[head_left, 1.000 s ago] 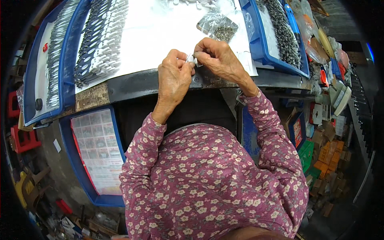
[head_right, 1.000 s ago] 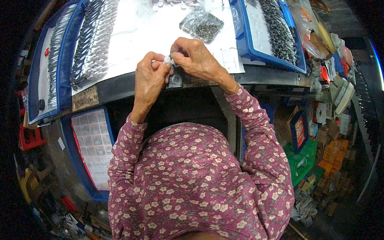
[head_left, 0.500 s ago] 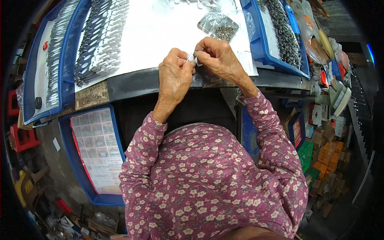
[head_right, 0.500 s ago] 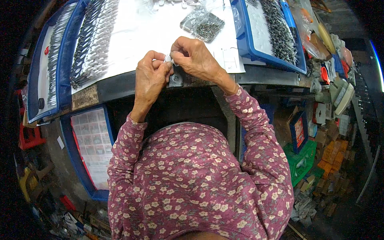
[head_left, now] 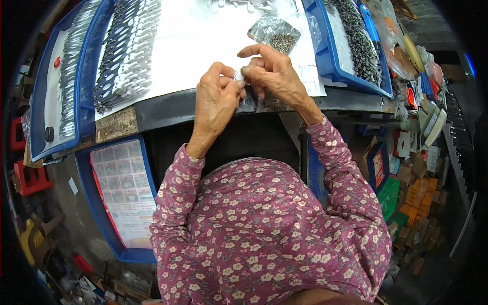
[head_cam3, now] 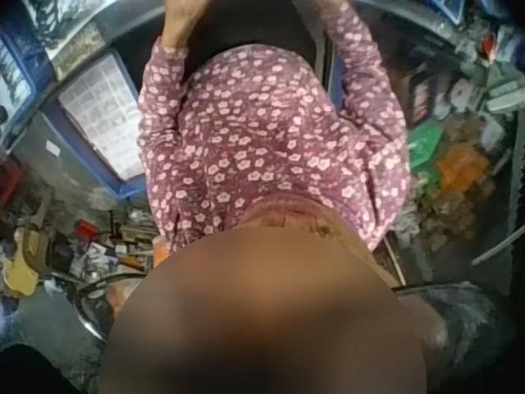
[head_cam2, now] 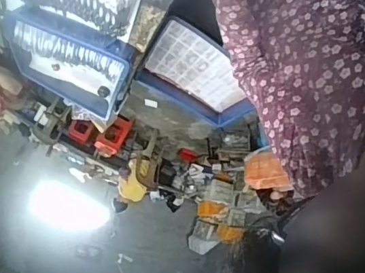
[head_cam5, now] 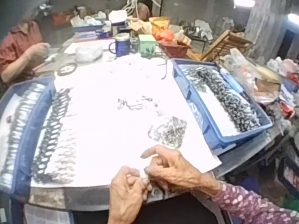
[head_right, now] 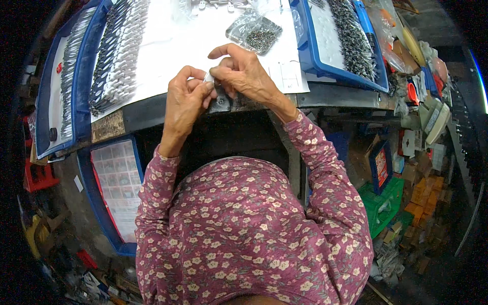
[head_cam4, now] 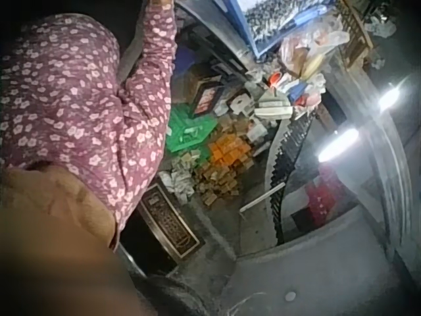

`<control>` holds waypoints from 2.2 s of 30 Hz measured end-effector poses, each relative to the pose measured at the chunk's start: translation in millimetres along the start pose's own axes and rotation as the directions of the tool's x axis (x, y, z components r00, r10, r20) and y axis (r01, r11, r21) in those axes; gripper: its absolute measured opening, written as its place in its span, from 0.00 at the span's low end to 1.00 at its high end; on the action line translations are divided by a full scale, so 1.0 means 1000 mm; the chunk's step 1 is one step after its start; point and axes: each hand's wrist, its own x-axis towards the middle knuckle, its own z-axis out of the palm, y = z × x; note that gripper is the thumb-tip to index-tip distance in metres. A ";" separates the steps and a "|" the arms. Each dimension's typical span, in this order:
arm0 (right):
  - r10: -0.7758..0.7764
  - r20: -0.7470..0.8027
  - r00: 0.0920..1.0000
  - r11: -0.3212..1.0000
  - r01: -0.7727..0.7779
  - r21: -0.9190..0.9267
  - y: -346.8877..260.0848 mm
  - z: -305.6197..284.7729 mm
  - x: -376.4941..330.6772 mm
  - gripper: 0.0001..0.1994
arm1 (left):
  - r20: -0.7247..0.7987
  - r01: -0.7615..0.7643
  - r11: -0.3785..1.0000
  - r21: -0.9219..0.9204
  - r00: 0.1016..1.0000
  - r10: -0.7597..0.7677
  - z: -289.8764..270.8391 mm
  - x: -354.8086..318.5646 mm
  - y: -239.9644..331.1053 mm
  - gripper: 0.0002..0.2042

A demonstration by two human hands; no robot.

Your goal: Assembling small metal components into a foldable tool at a manual workstation.

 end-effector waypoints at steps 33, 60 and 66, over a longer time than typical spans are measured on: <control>-0.033 0.026 0.999 0.943 0.023 0.333 0.013 0.014 -0.002 0.08 | 0.245 0.349 0.899 -0.263 0.926 -0.288 -0.024 -0.005 0.016 0.10; 0.007 0.057 0.998 0.935 -0.027 0.353 0.008 0.017 -0.003 0.09 | 0.403 0.487 0.771 -0.411 0.855 -0.325 -0.036 -0.005 0.011 0.06; -0.028 0.063 0.998 0.945 0.006 0.326 0.011 0.017 -0.004 0.09 | 0.399 0.476 0.762 -0.440 0.863 -0.308 -0.035 -0.006 0.011 0.07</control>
